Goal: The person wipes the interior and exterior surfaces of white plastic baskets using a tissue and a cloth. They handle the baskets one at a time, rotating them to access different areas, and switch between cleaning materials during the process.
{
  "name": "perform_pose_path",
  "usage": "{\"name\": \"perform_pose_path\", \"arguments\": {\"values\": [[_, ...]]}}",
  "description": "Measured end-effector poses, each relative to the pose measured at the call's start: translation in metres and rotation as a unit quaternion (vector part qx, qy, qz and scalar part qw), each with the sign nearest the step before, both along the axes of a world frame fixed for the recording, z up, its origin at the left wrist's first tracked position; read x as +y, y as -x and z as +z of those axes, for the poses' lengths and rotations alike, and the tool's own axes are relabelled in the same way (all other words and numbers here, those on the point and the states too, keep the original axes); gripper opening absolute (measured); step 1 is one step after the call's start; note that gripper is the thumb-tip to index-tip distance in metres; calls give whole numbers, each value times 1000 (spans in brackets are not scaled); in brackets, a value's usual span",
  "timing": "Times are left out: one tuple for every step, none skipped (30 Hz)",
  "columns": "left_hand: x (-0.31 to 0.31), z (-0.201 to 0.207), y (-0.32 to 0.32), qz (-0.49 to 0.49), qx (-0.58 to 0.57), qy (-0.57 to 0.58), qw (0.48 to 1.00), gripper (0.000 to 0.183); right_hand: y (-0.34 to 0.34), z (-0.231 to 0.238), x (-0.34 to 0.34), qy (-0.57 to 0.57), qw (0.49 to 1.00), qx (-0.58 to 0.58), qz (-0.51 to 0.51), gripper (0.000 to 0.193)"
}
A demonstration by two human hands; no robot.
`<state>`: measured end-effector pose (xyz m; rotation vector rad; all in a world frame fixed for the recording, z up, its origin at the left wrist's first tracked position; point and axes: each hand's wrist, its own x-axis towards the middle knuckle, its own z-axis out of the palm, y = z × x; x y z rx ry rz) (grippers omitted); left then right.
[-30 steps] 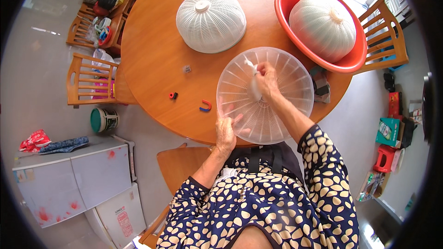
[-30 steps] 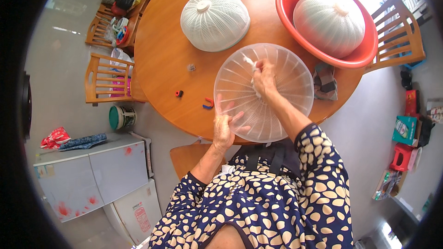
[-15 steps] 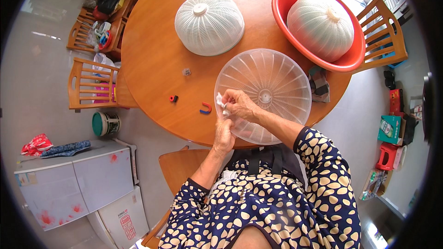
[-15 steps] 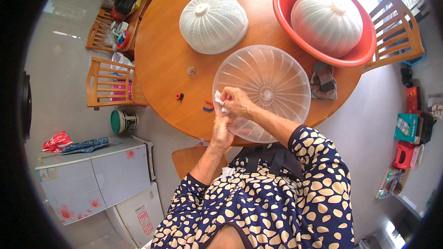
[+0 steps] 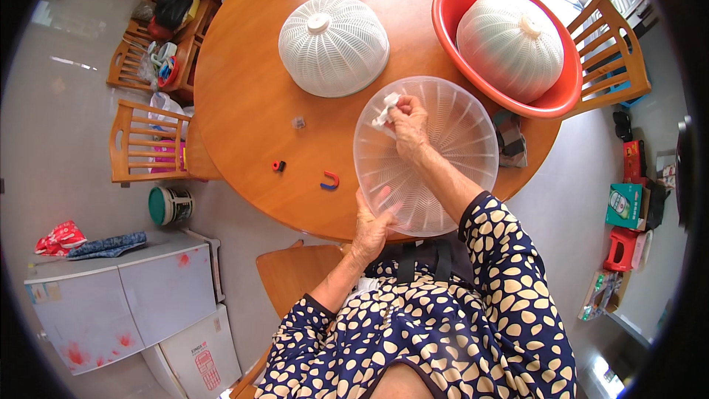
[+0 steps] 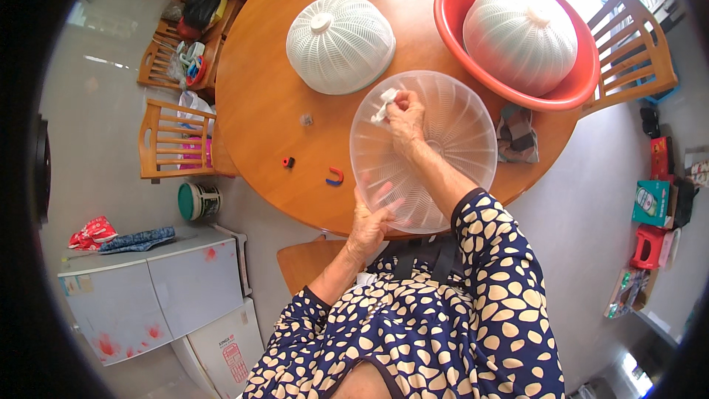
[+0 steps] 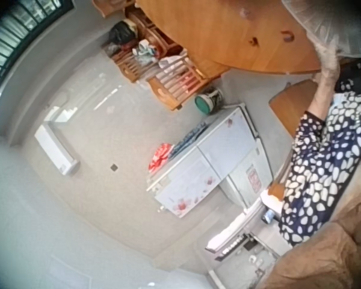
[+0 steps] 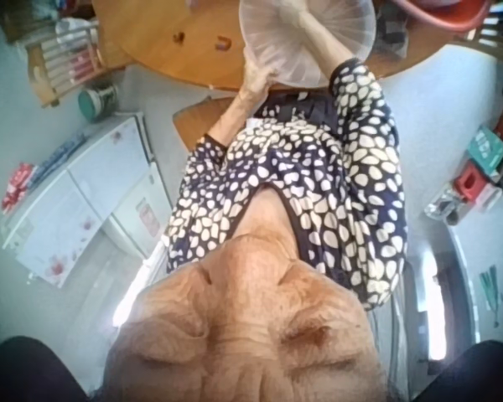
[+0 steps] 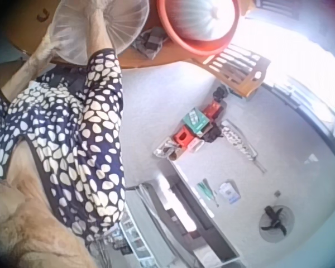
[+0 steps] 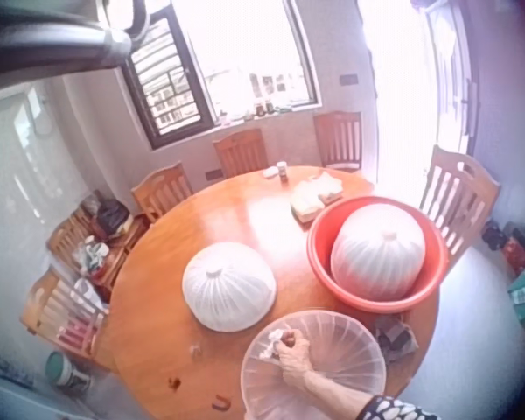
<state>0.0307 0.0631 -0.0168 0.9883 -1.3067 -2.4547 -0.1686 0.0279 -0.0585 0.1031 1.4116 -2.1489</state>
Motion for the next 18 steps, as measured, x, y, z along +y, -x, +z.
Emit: {"name": "perform_pose_path", "arguments": {"values": [[-3, -2, -3, -16, -8, -3, 1000, 58, -5, 0, 4, -7, 998, 29, 52, 14], [-8, -2, -6, -33, -17, -6, 999, 54, -10, 0, 9, -15, 993, 58, 104, 13], [-12, -1, -10, -49, -26, -9, 998, 52, -15, 0, 15, -22, 984, 86, 156, 12], [-17, -2, -12, -47, -39, -8, 998, 51, -21, 6, 23, -12, 970, 92, 227, 11], [-24, -6, -11, -45, -52, -8, 998, 50, -29, 4, 27, -6, 956, 93, 279, 11], [-31, -8, -9, -46, -65, -7, 997, 51, -35, 2, 32, 0, 940, 96, 328, 10], [-39, -6, -3, 8, -64, -23, 998, 52, -40, 0, 36, 5, 922, 100, 375, 9], [-50, -2, 5, 62, -62, -39, 995, 53, -45, -2, 38, 15, 913, 100, 395, 8], [-59, 0, 14, 113, -58, -55, 990, 54, -46, -4, 41, 22, 905, 101, 412, 8], [-67, -1, 18, 97, -70, 5, 993, 50, -48, -5, 43, 40, 899, 94, 426, 8], [-76, -6, 21, 81, -81, 65, 991, 46, -47, -6, 45, 37, 885, 111, 451, 9], [-83, -10, 23, 66, -93, 125, 986, 43, -45, -4, 48, 35, 870, 126, 476, 10], [-89, -13, 25, 60, -76, 120, 988, 48, -45, -1, 50, 33, 853, 142, 500, 10], [-94, -16, 27, 55, -60, 115, 990, 53, -46, 3, 52, 23, 842, 143, 520, 12], [-96, -15, 30, 49, -42, 109, 992, 58, -47, 5, 54, 5, 824, 246, 511, 13], [-95, -14, 30, 44, -29, 74, 996, 55, -48, 8, 56, -13, 796, 348, 495, 15], [-92, -12, 30, 41, -15, 52, 998, 54, -48, 12, 58, -31, 759, 445, 475, 16], [-87, -7, 28, 38, -3, 31, 999, 53, -44, 28, 61, -50, 755, 417, 503, 16]]}}
